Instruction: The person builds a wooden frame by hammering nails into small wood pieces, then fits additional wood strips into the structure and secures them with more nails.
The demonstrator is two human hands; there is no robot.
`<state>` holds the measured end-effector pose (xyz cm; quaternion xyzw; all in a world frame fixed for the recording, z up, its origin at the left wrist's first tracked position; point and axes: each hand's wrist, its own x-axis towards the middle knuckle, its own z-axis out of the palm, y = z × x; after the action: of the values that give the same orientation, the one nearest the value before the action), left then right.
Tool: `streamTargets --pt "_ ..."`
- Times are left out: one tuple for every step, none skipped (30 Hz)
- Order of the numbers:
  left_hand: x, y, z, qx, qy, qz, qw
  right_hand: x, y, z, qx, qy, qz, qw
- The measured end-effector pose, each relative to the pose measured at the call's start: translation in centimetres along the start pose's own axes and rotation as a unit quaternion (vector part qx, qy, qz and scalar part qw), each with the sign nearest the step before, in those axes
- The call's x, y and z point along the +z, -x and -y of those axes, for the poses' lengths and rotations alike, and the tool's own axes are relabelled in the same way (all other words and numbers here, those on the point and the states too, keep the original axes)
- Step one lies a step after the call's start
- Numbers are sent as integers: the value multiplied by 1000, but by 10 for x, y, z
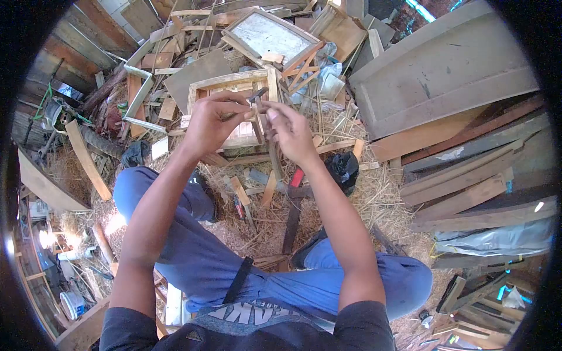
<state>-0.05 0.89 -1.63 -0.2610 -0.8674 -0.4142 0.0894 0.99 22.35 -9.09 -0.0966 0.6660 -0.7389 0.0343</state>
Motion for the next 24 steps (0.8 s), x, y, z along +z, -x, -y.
streamTargets --pt "0 0 -1 -7 -4 0 1000 -2 -2 -5 0 0 0 1000" --pt "0 0 -2 -13 -7 1 1000 -4 -3 -10 12 160 -52 986" --pt "0 0 -2 -12 -7 1 1000 -5 -4 -12 24 315 -102 943" --pt "0 0 -2 -17 -1 0 1000 -5 -2 -15 23 315 -103 943" --pt "0 0 -1 -21 5 0 1000 -6 0 -17 61 376 -57 923" --pt "0 0 -2 -21 5 0 1000 -5 3 -17 97 434 -11 895" --pt "-1 0 -3 -20 4 2 1000 -3 7 -17 98 434 -11 895" --pt "-1 0 -3 -20 4 4 1000 2 12 -18 123 439 13 890" --pt "0 0 -3 -20 5 4 1000 4 14 -19 148 444 38 883" --pt "0 -1 -3 -24 4 3 1000 5 11 -19 199 452 62 868" --pt "0 0 -3 -29 2 1 1000 4 10 -24 198 451 63 868" --pt "0 0 -2 -29 2 1 1000 3 11 -29 169 433 67 883" --pt "0 0 -2 -28 2 -3 1000 1 12 -35 141 415 69 896" --pt "1 0 -2 -27 3 -6 1000 0 13 -40 141 416 68 896" --pt "1 0 -2 -26 3 -6 1000 3 14 -41 214 309 37 926" --pt "1 0 -1 -20 2 -3 1000 4 14 -42 283 197 5 939" --pt "0 0 0 -14 1 0 1000 4 14 -42 282 197 5 939" --pt "0 0 0 -14 1 -1 1000 3 14 -44 280 199 -8 939" --pt "0 0 0 -13 -2 0 1000 2 14 -46 278 202 -21 939" --pt "1 0 0 -11 -4 1 1000 2 14 -47 277 203 -21 939" --pt "1 0 1 -11 -4 0 1000 2 14 -49 231 292 -39 927" --pt "1 0 1 -11 1 -1 1000 2 14 -49 183 378 -56 906" --pt "2 0 2 -12 5 -3 1000 2 15 -50 182 379 -56 906" --pt "1 0 2 -11 6 -3 1000 4 15 -46 181 371 -76 908"
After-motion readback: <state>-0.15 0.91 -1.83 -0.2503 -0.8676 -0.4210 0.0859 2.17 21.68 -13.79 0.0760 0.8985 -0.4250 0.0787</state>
